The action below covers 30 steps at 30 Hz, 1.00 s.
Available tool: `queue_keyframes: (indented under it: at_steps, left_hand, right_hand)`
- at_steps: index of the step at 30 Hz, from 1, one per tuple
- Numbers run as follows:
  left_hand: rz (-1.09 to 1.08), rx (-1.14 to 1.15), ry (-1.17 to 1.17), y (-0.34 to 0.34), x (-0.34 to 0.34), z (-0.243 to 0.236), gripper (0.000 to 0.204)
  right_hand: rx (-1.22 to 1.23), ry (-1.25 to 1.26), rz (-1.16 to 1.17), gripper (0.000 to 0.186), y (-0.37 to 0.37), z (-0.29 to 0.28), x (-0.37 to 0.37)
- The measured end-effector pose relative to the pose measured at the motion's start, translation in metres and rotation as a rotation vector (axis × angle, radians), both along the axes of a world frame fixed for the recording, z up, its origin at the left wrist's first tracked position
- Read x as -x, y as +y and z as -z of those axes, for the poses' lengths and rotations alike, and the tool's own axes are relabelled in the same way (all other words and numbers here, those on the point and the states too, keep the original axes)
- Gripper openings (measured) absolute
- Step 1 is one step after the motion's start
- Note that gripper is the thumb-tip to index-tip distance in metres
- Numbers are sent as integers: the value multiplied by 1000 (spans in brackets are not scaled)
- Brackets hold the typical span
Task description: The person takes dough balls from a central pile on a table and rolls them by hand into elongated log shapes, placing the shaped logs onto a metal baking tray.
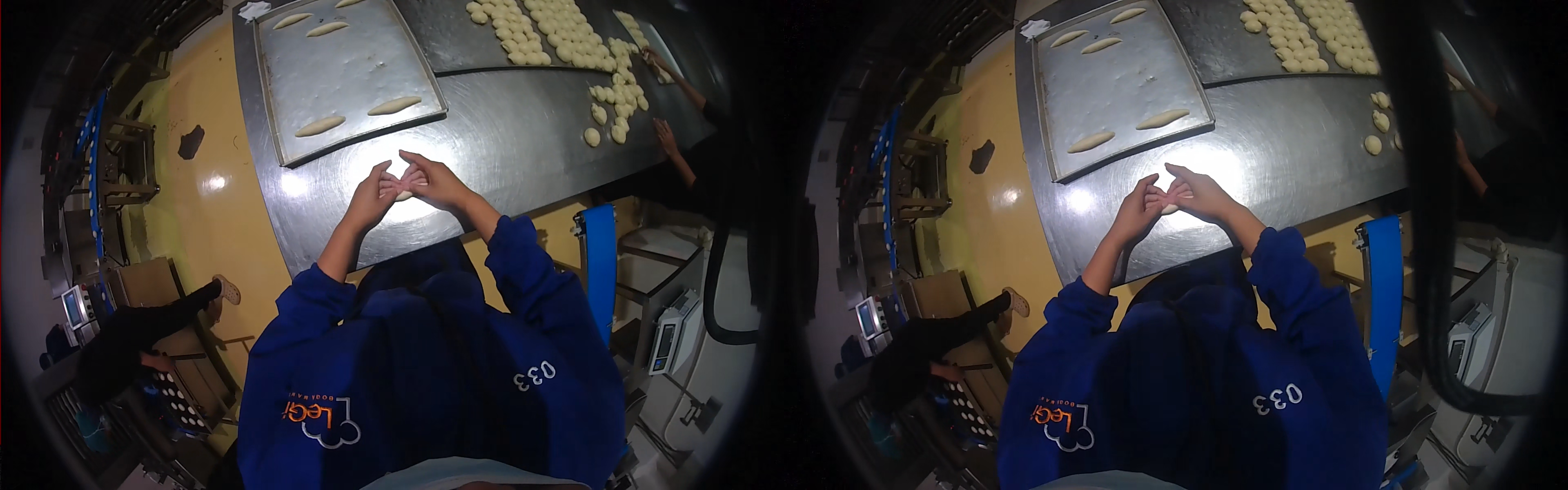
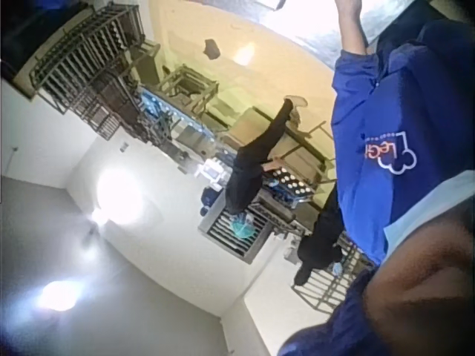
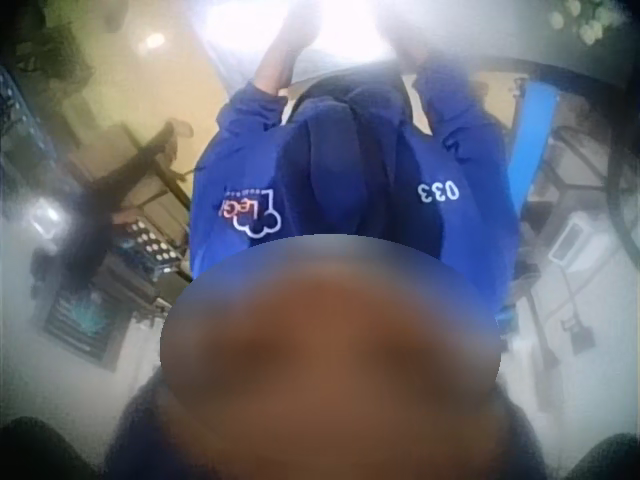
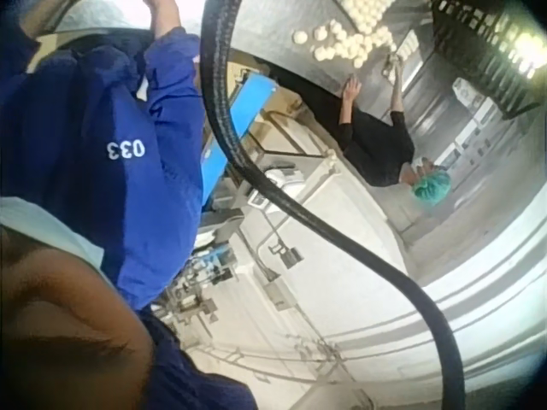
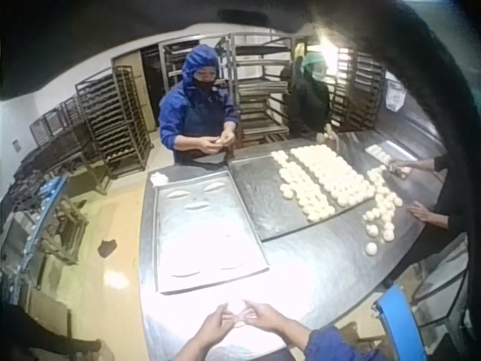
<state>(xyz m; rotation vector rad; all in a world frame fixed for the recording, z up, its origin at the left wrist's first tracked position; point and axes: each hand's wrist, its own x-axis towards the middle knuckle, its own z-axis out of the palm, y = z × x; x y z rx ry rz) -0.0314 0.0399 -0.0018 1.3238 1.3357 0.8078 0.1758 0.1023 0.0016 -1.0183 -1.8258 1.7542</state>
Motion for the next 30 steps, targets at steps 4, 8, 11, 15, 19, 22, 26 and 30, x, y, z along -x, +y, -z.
queue_keyframes:
  at_steps: [4, 8, 11, 15, 19, 22, 26, 30]
  left_hand:
    - [58, -63, 66, -24, -5, -6, 69]
    - [92, -7, 82, -51, -12, -15, 69]
    - [145, 16, 75, -71, -16, -17, 67]
    - [65, 113, -48, -70, -18, -21, 65]
    - [-65, 5, 1, -37, -11, -38, 63]
    - [-14, 43, -42, -20, -7, -26, 58]
    - [-128, -128, -219, -31, 0, -17, 49]
    - [94, -258, 295, -50, 18, -21, 49]
  right_hand:
    - [-82, -70, -53, 78, -22, -15, -6]
    - [-150, -104, -116, 81, -47, -18, -15]
    - [-167, -120, -186, 83, -61, -18, -19]
    - [-193, -122, -164, 87, -62, -25, -20]
    - [-86, -130, -27, 90, -35, -57, -9]
    - [-37, -102, -73, 87, -15, -33, -6]
    - [51, 77, 45, 75, -19, -20, -17]
    - [-196, -56, 40, 67, -32, -34, -38]
